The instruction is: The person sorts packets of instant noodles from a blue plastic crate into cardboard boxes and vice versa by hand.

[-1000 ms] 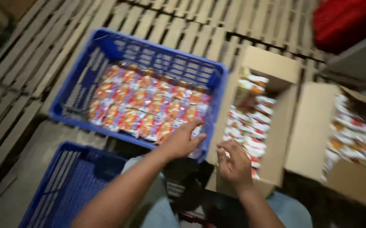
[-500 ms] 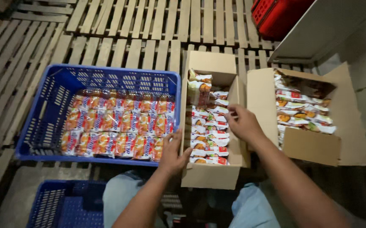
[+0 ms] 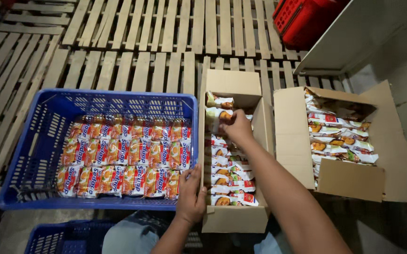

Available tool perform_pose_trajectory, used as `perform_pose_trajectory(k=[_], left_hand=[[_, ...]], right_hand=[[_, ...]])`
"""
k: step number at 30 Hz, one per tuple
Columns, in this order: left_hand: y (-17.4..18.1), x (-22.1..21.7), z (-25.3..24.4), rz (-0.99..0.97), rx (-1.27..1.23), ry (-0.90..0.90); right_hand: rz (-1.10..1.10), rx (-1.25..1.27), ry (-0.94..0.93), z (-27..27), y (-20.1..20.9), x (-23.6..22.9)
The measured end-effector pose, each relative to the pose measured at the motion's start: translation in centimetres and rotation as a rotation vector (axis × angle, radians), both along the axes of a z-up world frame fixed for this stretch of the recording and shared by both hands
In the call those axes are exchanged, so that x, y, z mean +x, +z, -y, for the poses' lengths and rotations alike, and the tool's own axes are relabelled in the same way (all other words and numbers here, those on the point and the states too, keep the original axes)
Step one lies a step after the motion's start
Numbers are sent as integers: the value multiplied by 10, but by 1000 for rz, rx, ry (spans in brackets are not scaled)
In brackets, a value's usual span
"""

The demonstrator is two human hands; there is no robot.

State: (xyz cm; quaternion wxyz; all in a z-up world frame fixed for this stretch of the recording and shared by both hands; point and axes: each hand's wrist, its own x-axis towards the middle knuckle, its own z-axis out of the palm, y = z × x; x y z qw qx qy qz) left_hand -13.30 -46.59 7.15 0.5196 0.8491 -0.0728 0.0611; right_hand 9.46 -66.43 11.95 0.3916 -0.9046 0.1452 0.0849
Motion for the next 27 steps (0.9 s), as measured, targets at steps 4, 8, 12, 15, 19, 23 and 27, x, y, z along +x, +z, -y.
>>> perform_pose_trajectory(k=[4,8,12,15,19,23,27], left_hand=[[1,1,0,14,6,14],[-3,1,0,58,2,17],[-21,9,-6,-20,-92,38],[-27,29,-20,63,-212,-2],[20,10,-15,-137,-420,-22],[122,-31,8,-449,-981,-35],[133,-49,2,-407,-962,-34]], right_hand=[[72,3,65,3,-17,1],[68,165,140,22,-13,-18],[187,162,133,29,34,-68],[648,159,306,54,25,-106],[767,227,401,65,44,-172],[1013,327,550,47,92,-236],[1141,329,657,33,102,-275]])
